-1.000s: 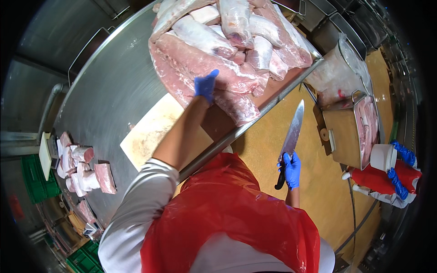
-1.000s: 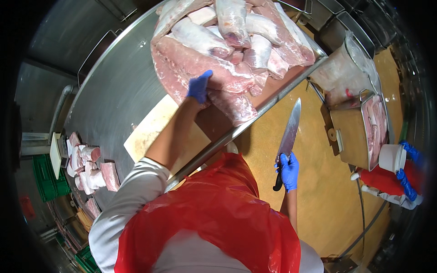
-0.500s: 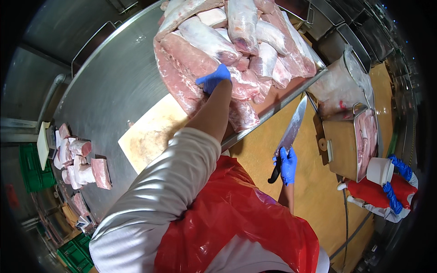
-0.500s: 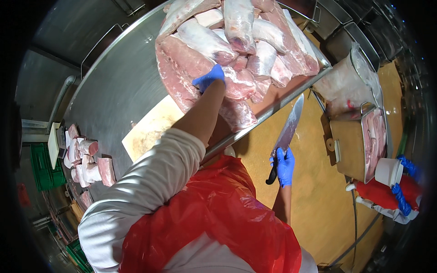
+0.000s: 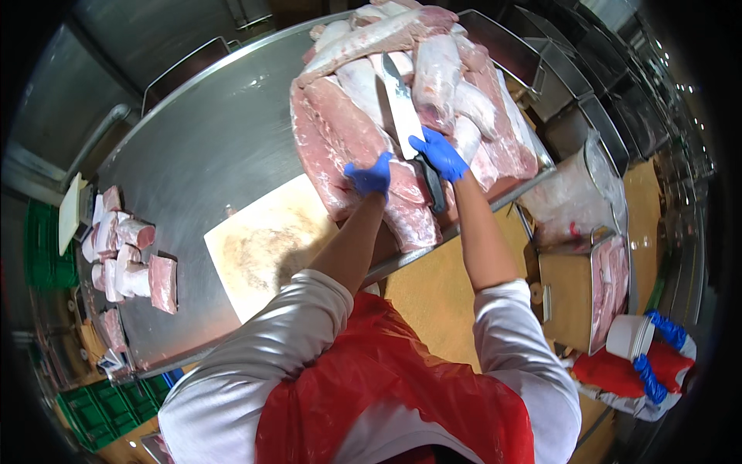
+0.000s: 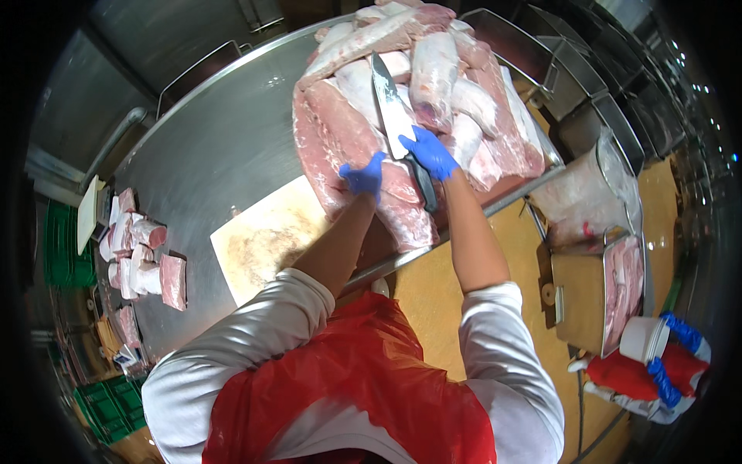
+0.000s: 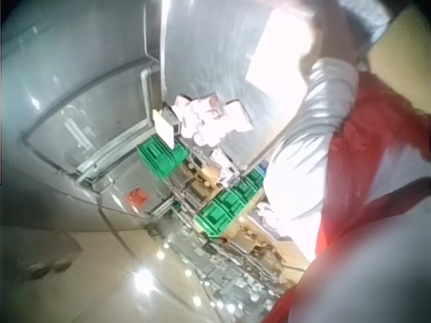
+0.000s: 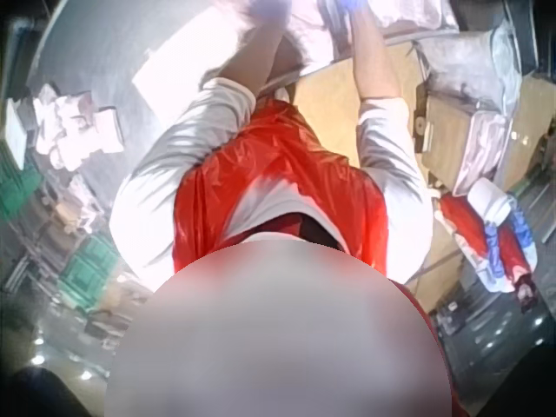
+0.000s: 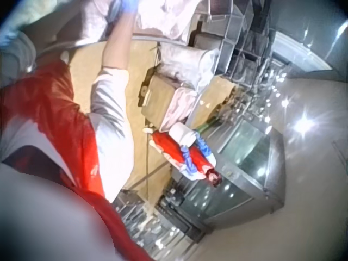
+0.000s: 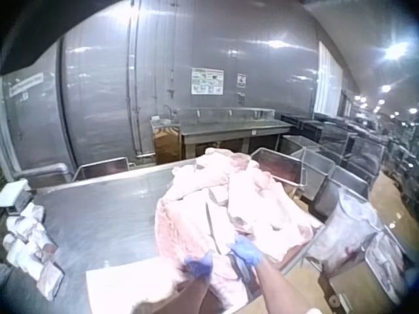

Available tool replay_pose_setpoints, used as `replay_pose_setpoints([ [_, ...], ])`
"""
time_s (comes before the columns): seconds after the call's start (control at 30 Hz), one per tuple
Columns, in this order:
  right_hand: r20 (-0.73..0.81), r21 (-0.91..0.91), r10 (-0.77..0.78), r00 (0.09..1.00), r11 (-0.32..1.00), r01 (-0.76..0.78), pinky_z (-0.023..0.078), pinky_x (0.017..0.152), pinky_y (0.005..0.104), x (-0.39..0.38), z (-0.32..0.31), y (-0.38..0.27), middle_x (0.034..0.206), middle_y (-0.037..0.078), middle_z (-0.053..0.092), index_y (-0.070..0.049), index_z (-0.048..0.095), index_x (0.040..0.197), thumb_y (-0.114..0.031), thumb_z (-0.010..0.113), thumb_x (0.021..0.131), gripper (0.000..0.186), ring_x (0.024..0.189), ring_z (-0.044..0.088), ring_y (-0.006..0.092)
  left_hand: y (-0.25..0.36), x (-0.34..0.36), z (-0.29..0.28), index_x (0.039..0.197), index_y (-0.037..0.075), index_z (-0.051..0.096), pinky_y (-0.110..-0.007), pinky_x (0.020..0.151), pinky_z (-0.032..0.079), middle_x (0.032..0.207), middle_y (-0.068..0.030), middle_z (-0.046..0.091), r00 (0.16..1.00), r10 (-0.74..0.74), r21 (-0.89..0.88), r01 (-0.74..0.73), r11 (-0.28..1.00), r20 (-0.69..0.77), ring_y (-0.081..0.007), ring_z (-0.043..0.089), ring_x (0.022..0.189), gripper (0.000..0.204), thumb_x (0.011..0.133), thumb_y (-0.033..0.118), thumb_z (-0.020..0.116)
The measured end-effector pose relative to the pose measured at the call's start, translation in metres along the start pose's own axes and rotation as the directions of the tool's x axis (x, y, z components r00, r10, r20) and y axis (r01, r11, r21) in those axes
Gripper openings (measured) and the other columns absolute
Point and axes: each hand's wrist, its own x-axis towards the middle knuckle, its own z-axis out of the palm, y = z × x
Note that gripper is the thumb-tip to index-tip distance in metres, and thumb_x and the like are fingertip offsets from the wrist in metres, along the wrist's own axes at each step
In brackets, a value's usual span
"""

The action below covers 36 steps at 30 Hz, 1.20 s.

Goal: The person cuts large slabs of raw meat into smaller pieces using a knife on a cutting board. The person repeatedly picks up meat, slices it, and places the cut pieces onto the metal table.

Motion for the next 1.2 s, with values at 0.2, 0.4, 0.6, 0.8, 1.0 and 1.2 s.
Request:
replay_pose_setpoints([
  [0.2,0.148,0.515,0.127,0.981,0.836,-0.186,0.051,0.078,0.0264,0.110,0.014,0.021,0.088,0.002,0.066,-0.007,0.064,0.105,-0.022,0.063,0.098,0.017,0.080,0.062,0.0140,-0.049,0.081,-0.060,0.112,0.008,0.052,-0.043,0.085,0.054,0.101,-0.0191,0.066,0.741,-0.101,-0.423,0.484,0.766,0.664,-0.0303,0.064,0.092,0.032,0.095,0.033,0.060],
  [0.4,0.217,0.254,0.101,0.971,0.955,-0.156,0.051,0.080,0.0269,0.134,0.059,0.023,0.095,-0.001,0.064,-0.004,0.063,0.115,-0.021,0.061,0.100,0.023,0.083,0.059,0.0104,-0.031,0.097,-0.103,0.100,0.008,0.057,-0.052,0.090,0.050,0.112,-0.0233,0.061,0.493,-0.025,-0.430,0.781,0.453,0.869,-0.0391,0.059,0.099,0.057,0.097,0.064,0.044],
  [0.6,0.310,-0.045,0.044,0.950,0.998,-0.032,0.050,0.085,0.0276,0.068,0.128,-0.012,0.104,0.000,0.066,-0.002,0.062,0.120,-0.024,0.061,0.100,0.030,0.092,0.059,0.0099,-0.058,0.090,-0.104,0.127,0.002,0.053,-0.060,0.103,0.042,0.125,-0.0259,0.056,0.165,0.539,-0.178,0.984,-0.028,0.826,-0.0443,0.055,0.114,0.099,0.084,0.087,0.027],
  [0.8,0.064,-0.133,0.004,0.998,0.991,0.004,0.048,0.093,0.0296,-0.045,0.108,-0.030,0.120,0.007,0.065,0.002,0.055,0.134,-0.022,0.061,0.099,0.042,0.103,0.059,0.0143,-0.054,0.051,-0.161,0.153,0.008,0.031,-0.066,0.111,0.030,0.150,-0.0177,0.041,0.513,0.238,-0.549,0.828,0.113,0.824,-0.0389,0.042,0.136,0.107,0.083,0.088,0.028],
  [1.0,-0.278,0.074,0.279,0.919,0.960,-0.269,0.054,0.083,0.0304,-0.179,0.016,0.046,0.110,0.004,0.064,-0.003,0.056,0.130,-0.022,0.057,0.102,0.034,0.093,0.061,0.0114,-0.124,0.060,-0.253,0.121,0.009,0.064,-0.042,0.082,0.055,0.100,-0.0080,0.069,0.639,-0.115,-0.214,0.414,0.885,0.761,-0.0232,0.065,0.086,0.060,0.091,0.061,0.056],
  [1.2,-0.158,0.502,0.377,0.913,0.826,-0.254,0.060,0.081,0.0422,-0.230,0.102,0.093,0.103,0.002,0.061,-0.009,0.056,0.123,-0.027,0.052,0.105,0.026,0.088,0.062,0.0134,-0.051,0.262,-0.294,0.103,0.001,0.070,-0.041,0.077,0.053,0.094,-0.0152,0.073,0.877,0.450,0.269,-0.480,0.835,0.166,-0.0281,0.067,0.082,0.045,0.090,0.044,0.064],
])
